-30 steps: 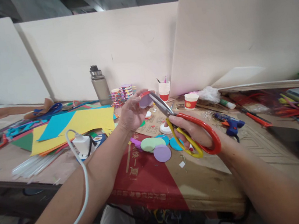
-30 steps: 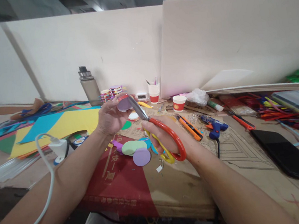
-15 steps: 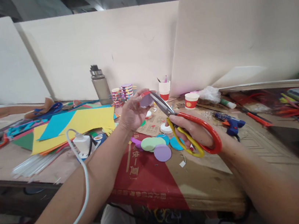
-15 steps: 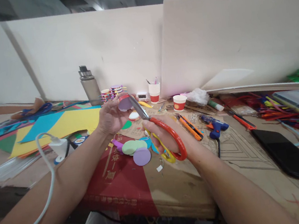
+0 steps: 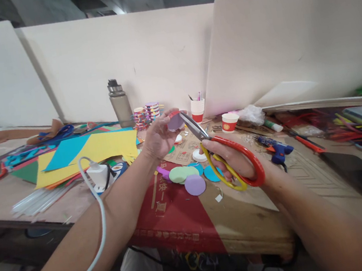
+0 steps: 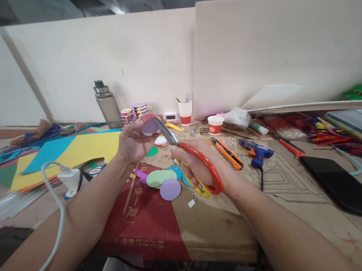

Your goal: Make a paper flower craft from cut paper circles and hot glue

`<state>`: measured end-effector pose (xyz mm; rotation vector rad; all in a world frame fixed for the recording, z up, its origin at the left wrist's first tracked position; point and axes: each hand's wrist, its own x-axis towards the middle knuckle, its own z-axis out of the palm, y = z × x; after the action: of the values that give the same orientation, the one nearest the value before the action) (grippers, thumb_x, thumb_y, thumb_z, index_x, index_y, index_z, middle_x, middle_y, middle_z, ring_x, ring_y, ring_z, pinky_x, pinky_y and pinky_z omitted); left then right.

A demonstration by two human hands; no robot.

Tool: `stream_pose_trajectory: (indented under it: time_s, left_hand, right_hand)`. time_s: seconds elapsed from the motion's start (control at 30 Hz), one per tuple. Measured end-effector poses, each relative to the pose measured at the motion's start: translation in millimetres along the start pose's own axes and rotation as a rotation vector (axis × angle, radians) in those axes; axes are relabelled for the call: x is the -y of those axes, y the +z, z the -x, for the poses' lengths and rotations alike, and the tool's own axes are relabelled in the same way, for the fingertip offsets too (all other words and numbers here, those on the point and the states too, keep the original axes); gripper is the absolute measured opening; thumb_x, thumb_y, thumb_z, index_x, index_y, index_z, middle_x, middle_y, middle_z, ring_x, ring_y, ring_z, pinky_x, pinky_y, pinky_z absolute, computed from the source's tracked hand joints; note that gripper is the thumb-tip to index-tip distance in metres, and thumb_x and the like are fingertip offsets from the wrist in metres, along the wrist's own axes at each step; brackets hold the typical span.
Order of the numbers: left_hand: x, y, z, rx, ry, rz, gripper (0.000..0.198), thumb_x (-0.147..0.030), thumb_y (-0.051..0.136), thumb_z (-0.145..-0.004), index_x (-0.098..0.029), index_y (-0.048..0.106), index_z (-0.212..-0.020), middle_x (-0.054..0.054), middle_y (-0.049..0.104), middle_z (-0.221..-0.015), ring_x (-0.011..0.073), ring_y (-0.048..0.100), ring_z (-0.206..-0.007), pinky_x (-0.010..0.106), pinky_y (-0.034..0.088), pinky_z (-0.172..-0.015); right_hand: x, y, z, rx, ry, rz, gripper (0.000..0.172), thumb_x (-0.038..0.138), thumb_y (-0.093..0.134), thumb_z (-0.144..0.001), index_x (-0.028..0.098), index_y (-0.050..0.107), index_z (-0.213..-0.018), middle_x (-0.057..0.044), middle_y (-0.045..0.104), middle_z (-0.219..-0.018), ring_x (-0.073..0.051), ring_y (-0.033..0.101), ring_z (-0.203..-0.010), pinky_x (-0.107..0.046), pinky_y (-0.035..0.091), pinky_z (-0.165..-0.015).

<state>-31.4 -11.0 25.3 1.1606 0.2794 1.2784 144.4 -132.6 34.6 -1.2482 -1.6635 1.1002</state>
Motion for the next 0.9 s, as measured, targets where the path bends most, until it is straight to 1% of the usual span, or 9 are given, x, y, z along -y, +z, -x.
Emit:
stream_pose_trajectory:
  time_s: [0.13, 0.27, 0.4, 0.47, 0.57, 0.6, 0.67, 0.77, 0.9]
  left_hand:
    - [0.7, 1.1, -2.4, -0.05, -0.009, 0.019, 0.028, -0.032, 0.062, -0.073, -0.016, 0.067, -0.096, 0.009, 0.072, -0.102, 0.0228, 0.065, -0.102, 0.033, 0.053, -0.082]
    - [3.4, 0.7, -7.0, -0.125, -0.032, 0.037, 0.027, -0.039, 0.066, -0.078, -0.016, 0.065, -0.092, 0.008, 0.072, -0.093, 0.0172, 0.067, -0.085, 0.025, 0.051, -0.064]
    - [7.2, -2.9, -10.7, -0.23, -0.033, 0.005, 0.032, -0.046, 0.071, -0.078, -0.017, 0.062, -0.089, 0.008, 0.072, -0.084, 0.0169, 0.067, -0.075, 0.023, 0.044, -0.051]
    - [8.3, -4.8, -11.6, -0.287, -0.046, -0.021, 0.034, -0.049, 0.07, -0.079, -0.017, 0.062, -0.088, 0.007, 0.071, -0.078, 0.0166, 0.067, -0.069, 0.022, 0.041, -0.046]
    - [8.0, -5.2, -11.3, -0.292, -0.073, -0.066, 0.036, -0.051, 0.069, -0.08, -0.016, 0.062, -0.086, 0.006, 0.07, -0.074, 0.0146, 0.067, -0.062, 0.02, 0.038, -0.043]
    - [7.5, -4.7, -10.9, -0.277, -0.081, -0.076, 0.035, -0.05, 0.069, -0.08, -0.016, 0.061, -0.086, 0.005, 0.069, -0.074, 0.0139, 0.067, -0.061, 0.02, 0.038, -0.043]
    - [6.2, -3.5, -9.8, -0.25, -0.092, -0.077, 0.032, -0.046, 0.073, -0.078, -0.017, 0.06, -0.086, 0.002, 0.068, -0.073, 0.0127, 0.066, -0.059, 0.019, 0.038, -0.043]
    - [4.7, -3.0, -8.5, -0.237, -0.085, -0.045, 0.028, -0.035, 0.079, -0.073, -0.018, 0.059, -0.084, -0.001, 0.066, -0.069, 0.0104, 0.065, -0.057, 0.017, 0.038, -0.043]
    - [4.7, -5.3, -8.5, -0.218, -0.087, -0.034, 0.028, -0.029, 0.08, -0.069, -0.018, 0.059, -0.084, -0.002, 0.066, -0.068, 0.0099, 0.064, -0.056, 0.018, 0.041, -0.044]
  right_hand:
    - [1.4, -0.3, -1.7, 0.027, 0.021, -0.028, 0.044, 0.054, 0.043, -0.092, 0.022, 0.043, -0.062, 0.005, 0.046, -0.042, -0.009, 0.048, -0.036, -0.019, 0.037, -0.037]
    - [3.0, -1.6, -2.3, 0.067, 0.033, -0.069, 0.042, 0.053, 0.044, -0.092, 0.022, 0.047, -0.065, 0.004, 0.051, -0.045, -0.011, 0.054, -0.041, -0.02, 0.04, -0.039]
    - [2.5, -4.1, -1.9, 0.101, 0.04, -0.038, 0.048, 0.059, 0.045, -0.089, 0.021, 0.046, -0.06, 0.001, 0.053, -0.048, -0.014, 0.058, -0.047, -0.023, 0.041, -0.04]
    - [1.1, -7.7, -3.6, 0.037, -0.021, 0.069, 0.045, 0.056, 0.045, -0.09, 0.021, 0.05, -0.063, 0.001, 0.055, -0.05, -0.014, 0.056, -0.046, -0.024, 0.041, -0.043]
    - [-4.9, -16.8, -11.4, -0.183, -0.136, 0.377, 0.027, 0.045, 0.054, -0.086, 0.02, 0.063, -0.085, 0.001, 0.059, -0.056, -0.014, 0.054, -0.048, -0.025, 0.042, -0.05]
    - [-7.8, -20.2, -14.8, -0.267, -0.167, 0.507, 0.025, 0.042, 0.058, -0.084, 0.02, 0.067, -0.094, 0.0, 0.062, -0.061, -0.015, 0.056, -0.051, -0.026, 0.042, -0.053]
    - [-13.5, -26.0, -21.0, -0.35, -0.192, 0.73, 0.032, 0.035, 0.058, -0.082, 0.021, 0.069, -0.108, -0.005, 0.07, -0.074, -0.018, 0.06, -0.061, -0.028, 0.043, -0.06]
    - [-17.1, -29.3, -24.7, -0.359, -0.143, 0.946, 0.041, 0.029, 0.053, -0.083, 0.021, 0.068, -0.119, -0.011, 0.075, -0.09, -0.024, 0.066, -0.074, -0.03, 0.043, -0.065]
    - [-12.3, -26.1, -21.0, -0.353, -0.082, 1.118, 0.046, 0.028, 0.05, -0.084, 0.024, 0.064, -0.127, -0.012, 0.075, -0.094, -0.028, 0.068, -0.082, -0.031, 0.042, -0.065]
